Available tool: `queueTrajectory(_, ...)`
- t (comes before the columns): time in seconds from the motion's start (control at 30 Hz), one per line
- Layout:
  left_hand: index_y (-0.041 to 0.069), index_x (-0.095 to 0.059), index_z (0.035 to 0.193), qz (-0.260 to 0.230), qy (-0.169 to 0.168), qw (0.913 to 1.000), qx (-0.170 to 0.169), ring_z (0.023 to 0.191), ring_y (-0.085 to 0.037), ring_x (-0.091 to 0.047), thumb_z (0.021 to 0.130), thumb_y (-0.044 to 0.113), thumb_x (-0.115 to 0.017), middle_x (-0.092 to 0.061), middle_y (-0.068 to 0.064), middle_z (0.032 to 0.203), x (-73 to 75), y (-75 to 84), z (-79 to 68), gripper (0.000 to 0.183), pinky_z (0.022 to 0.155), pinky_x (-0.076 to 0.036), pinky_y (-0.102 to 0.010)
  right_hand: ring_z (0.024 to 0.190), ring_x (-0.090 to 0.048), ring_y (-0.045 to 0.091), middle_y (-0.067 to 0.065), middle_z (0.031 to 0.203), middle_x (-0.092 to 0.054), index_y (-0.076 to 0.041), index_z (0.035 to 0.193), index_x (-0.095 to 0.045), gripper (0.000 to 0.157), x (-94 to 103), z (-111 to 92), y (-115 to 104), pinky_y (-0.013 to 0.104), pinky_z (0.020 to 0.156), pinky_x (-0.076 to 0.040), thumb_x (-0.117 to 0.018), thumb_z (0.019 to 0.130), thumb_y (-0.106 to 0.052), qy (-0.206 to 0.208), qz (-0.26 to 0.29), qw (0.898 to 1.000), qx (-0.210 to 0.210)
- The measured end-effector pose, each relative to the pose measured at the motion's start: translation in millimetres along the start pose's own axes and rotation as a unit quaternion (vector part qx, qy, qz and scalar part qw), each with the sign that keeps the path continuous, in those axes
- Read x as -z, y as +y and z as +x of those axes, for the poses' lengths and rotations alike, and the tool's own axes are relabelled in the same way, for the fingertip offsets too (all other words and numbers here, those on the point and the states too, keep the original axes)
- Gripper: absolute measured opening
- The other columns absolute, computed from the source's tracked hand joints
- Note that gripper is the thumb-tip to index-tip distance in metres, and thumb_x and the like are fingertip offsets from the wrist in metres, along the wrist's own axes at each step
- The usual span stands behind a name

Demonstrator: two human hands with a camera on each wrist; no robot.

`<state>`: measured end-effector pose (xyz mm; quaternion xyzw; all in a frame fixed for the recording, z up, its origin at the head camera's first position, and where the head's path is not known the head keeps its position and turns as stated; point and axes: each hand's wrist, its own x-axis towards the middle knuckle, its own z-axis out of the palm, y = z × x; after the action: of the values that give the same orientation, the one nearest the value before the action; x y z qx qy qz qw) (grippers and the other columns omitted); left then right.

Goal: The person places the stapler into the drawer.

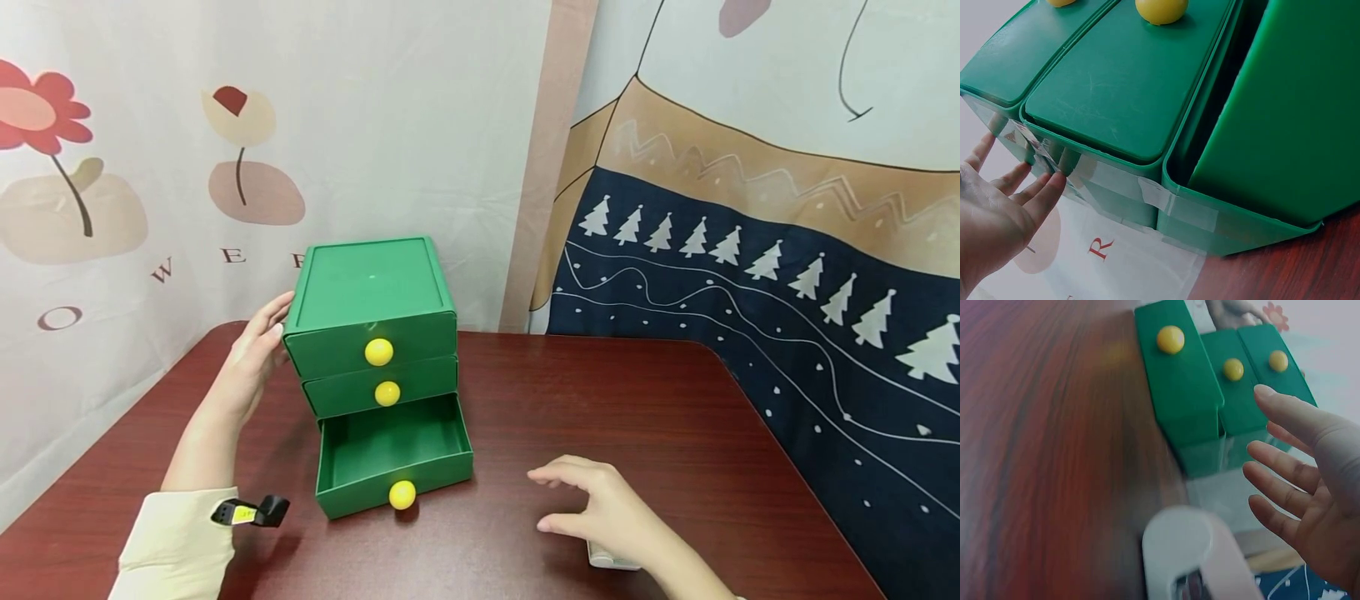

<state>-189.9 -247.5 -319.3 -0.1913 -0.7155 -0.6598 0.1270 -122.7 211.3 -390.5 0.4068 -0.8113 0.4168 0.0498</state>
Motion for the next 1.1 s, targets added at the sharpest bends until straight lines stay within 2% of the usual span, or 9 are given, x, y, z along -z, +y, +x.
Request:
queueTrajectory(0.13, 0.013, -0.026, 0.152, 0.000, 0.000, 1.0000, 0.001, 0.136, -0.020, -0.028, 0.105, 0.026, -0.039, -0.025, -0.011, 0.152, 0.4, 0.4, -0.2, 0.051, 0.094, -0.037, -0.022, 0.092, -0.060, 0.017, 0.002, 0.109, -0.065, -0.017, 0.123, -0.064, 0.052, 7.1, -13.7, 10.2, 0.032, 0.074, -0.052, -0.083, 0.075, -0.016, 0.000, -0.014, 1.000, -0.002)
queueTrajectory(0.3, 0.013, -0.026, 0.152, -0.001, 0.000, 1.0000, -0.001, 0.135, -0.020, -0.028, 0.105, 0.025, -0.038, -0.025, -0.011, 0.152, 0.1, 0.6, 0.5, 0.051, 0.094, -0.037, -0.022, 0.092, -0.058, 0.017, 0.004, 0.111, -0.063, -0.011, 0.124, -0.063, 0.054, 16.7, -28.4, 20.9, 0.027, 0.077, -0.049, -0.083, 0.074, -0.013, -0.011, -0.017, 1.000, 0.015)
queueTrajectory(0.57, 0.012, -0.026, 0.152, 0.000, 0.002, 1.0000, -0.001, 0.135, -0.020, -0.029, 0.105, 0.025, -0.038, -0.026, -0.011, 0.151, -0.2, -0.5, 0.3, 0.051, 0.093, -0.037, -0.022, 0.099, -0.056, 0.015, 0.004, 0.115, -0.061, -0.010, 0.125, -0.062, 0.048, 30.2, -47.4, 26.9, 0.027, 0.080, -0.048, -0.078, 0.081, -0.016, -0.070, 0.020, 0.996, -0.051)
queueTrajectory(0.93, 0.012, -0.026, 0.152, -0.002, 0.002, 1.0000, 0.001, 0.134, -0.019, -0.030, 0.104, 0.026, -0.038, -0.025, -0.011, 0.152, 0.2, -0.4, 0.0, 0.051, 0.094, -0.036, -0.023, 0.092, -0.055, 0.013, 0.002, 0.111, -0.062, -0.011, 0.122, -0.062, 0.049, 31.2, -56.4, 32.8, 0.025, 0.071, -0.048, -0.080, 0.077, -0.009, -0.111, 0.061, 0.990, -0.055)
queueTrajectory(1.1, 0.012, -0.026, 0.152, -0.002, 0.002, 1.0000, 0.000, 0.135, -0.020, -0.028, 0.104, 0.025, -0.038, -0.025, -0.011, 0.152, -0.3, -0.1, 0.2, 0.051, 0.094, -0.036, -0.023, 0.089, -0.055, 0.011, 0.001, 0.111, -0.062, -0.013, 0.122, -0.063, 0.045, 30.2, -58.3, 34.4, 0.025, 0.067, -0.048, -0.077, 0.079, -0.006, -0.131, 0.071, 0.987, -0.061)
